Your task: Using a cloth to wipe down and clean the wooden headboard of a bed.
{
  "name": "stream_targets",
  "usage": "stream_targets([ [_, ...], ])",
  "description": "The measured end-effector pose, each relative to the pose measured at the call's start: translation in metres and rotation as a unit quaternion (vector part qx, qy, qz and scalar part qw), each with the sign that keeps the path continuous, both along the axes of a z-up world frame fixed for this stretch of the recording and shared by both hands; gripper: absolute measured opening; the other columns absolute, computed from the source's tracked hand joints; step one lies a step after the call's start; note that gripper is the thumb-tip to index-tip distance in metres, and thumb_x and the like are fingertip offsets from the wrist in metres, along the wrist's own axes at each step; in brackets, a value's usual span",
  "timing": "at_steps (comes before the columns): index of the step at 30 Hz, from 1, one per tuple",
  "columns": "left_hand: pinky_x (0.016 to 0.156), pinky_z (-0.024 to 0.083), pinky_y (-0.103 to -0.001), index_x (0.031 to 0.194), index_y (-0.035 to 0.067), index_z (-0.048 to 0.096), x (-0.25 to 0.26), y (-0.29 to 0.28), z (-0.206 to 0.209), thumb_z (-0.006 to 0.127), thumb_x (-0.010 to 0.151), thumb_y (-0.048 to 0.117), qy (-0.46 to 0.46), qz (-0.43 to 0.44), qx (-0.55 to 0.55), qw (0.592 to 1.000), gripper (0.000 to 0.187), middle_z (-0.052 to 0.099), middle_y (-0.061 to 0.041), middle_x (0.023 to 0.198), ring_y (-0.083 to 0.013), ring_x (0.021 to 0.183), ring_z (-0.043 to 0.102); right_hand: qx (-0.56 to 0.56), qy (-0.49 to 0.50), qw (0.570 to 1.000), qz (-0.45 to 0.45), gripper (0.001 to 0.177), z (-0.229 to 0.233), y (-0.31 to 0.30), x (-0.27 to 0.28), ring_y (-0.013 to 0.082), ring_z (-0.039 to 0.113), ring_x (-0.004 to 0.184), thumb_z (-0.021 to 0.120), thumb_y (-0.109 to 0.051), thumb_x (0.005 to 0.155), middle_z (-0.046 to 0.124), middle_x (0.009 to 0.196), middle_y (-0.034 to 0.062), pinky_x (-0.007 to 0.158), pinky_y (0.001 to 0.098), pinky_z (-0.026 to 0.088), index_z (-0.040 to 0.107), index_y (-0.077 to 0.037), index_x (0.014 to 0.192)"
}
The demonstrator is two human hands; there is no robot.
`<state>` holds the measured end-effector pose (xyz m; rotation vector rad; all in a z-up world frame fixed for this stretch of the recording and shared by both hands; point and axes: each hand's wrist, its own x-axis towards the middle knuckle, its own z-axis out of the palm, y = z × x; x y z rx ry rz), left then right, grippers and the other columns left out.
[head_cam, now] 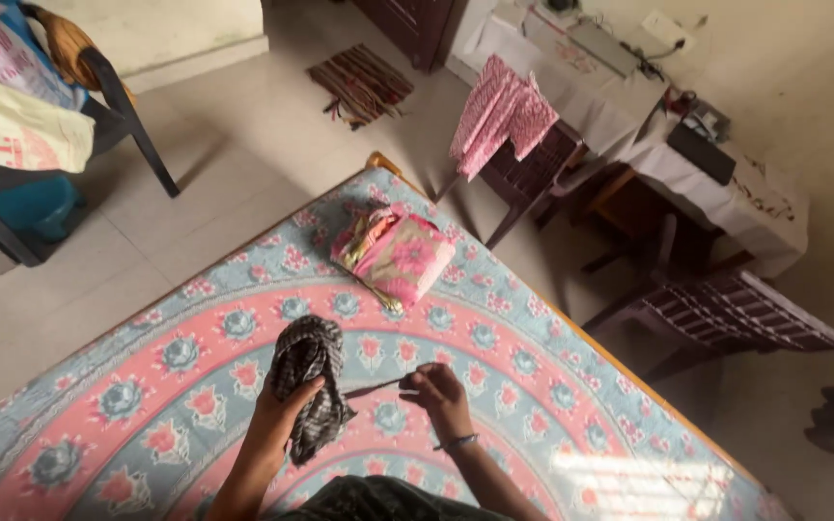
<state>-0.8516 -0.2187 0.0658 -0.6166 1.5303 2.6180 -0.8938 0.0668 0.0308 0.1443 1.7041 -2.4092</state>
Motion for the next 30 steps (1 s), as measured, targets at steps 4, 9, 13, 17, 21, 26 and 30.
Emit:
stream_targets([
  [4, 0.090, 0.055, -0.038, 0.139, 0.002, 0.056, -0.008, -0.010, -0.005, 0.081, 0.077, 0.016, -0.060, 0.004, -0.001, 0.998, 0.068, 0.072, -0.011, 0.123, -0.0201, 0.108, 0.069, -0.012, -0.004, 1.000, 0.005, 0.014, 0.002, -0.012, -0.005, 0.0242, 0.075, 0.092, 0.069, -0.009, 0.094, 0.072, 0.096, 0.0124, 0.081, 0.0436, 0.064, 0.062, -0.003, 0.104],
  [9, 0.085, 0.056, -0.040, 0.137, -0.001, 0.057, -0.026, -0.025, -0.020, 0.081, 0.077, 0.013, -0.017, 0.006, 0.028, 0.999, 0.066, 0.073, -0.014, 0.117, -0.0236, 0.102, 0.070, -0.024, -0.019, 0.999, -0.009, 0.014, -0.006, -0.033, -0.016, 0.0238, 0.075, 0.092, 0.070, -0.009, 0.093, 0.072, 0.096, 0.0113, 0.081, 0.0430, 0.065, 0.062, -0.003, 0.104],
  [13, 0.084, 0.057, -0.040, 0.137, 0.005, 0.057, -0.044, -0.047, -0.014, 0.081, 0.074, 0.011, -0.046, 0.013, 0.043, 0.998, 0.068, 0.073, -0.010, 0.118, -0.0218, 0.103, 0.071, -0.022, -0.008, 1.000, -0.016, 0.015, -0.029, -0.056, -0.037, 0.0234, 0.075, 0.093, 0.070, -0.009, 0.094, 0.071, 0.097, 0.0116, 0.082, 0.0430, 0.066, 0.062, -0.002, 0.104],
  [17, 0.088, 0.055, -0.037, 0.136, 0.002, 0.058, -0.063, -0.078, -0.026, 0.082, 0.078, 0.013, -0.024, -0.012, 0.024, 0.999, 0.064, 0.072, -0.010, 0.120, -0.0193, 0.106, 0.069, 0.139, 0.014, 0.990, -0.010, 0.017, -0.056, -0.073, -0.052, 0.0207, 0.077, 0.085, 0.073, -0.009, 0.090, 0.074, 0.090, 0.0093, 0.076, 0.0383, 0.066, 0.063, -0.002, 0.101],
  [21, 0.096, 0.052, -0.036, 0.138, 0.003, 0.056, -0.067, -0.116, -0.027, 0.081, 0.079, 0.016, -0.042, -0.023, 0.010, 0.999, 0.065, 0.070, -0.008, 0.126, -0.0173, 0.113, 0.066, 0.415, 0.083, 0.905, 0.042, 0.023, -0.112, -0.076, -0.056, 0.0196, 0.077, 0.077, 0.081, -0.014, 0.082, 0.076, 0.080, 0.0072, 0.070, 0.0333, 0.062, 0.066, -0.002, 0.095],
  [26, 0.099, 0.050, -0.036, 0.139, 0.001, 0.055, -0.075, -0.146, -0.039, 0.081, 0.081, 0.017, -0.030, -0.027, 0.006, 0.999, 0.065, 0.069, -0.008, 0.128, -0.0179, 0.116, 0.064, 0.529, 0.094, 0.836, 0.114, 0.029, -0.197, -0.078, -0.090, 0.0268, 0.075, 0.076, 0.085, -0.023, 0.077, 0.075, 0.079, 0.0108, 0.069, 0.0395, 0.059, 0.066, -0.006, 0.092],
  [30, 0.101, 0.050, -0.034, 0.139, 0.000, 0.053, -0.085, -0.160, -0.019, 0.078, 0.082, 0.017, 0.030, -0.015, 0.027, 0.999, 0.065, 0.068, -0.006, 0.131, -0.0158, 0.120, 0.064, 0.613, 0.298, 0.721, 0.126, 0.016, -0.250, -0.113, -0.222, 0.0380, 0.070, 0.075, 0.066, -0.022, 0.090, 0.072, 0.082, 0.0174, 0.066, 0.0502, 0.055, 0.068, -0.008, 0.083],
])
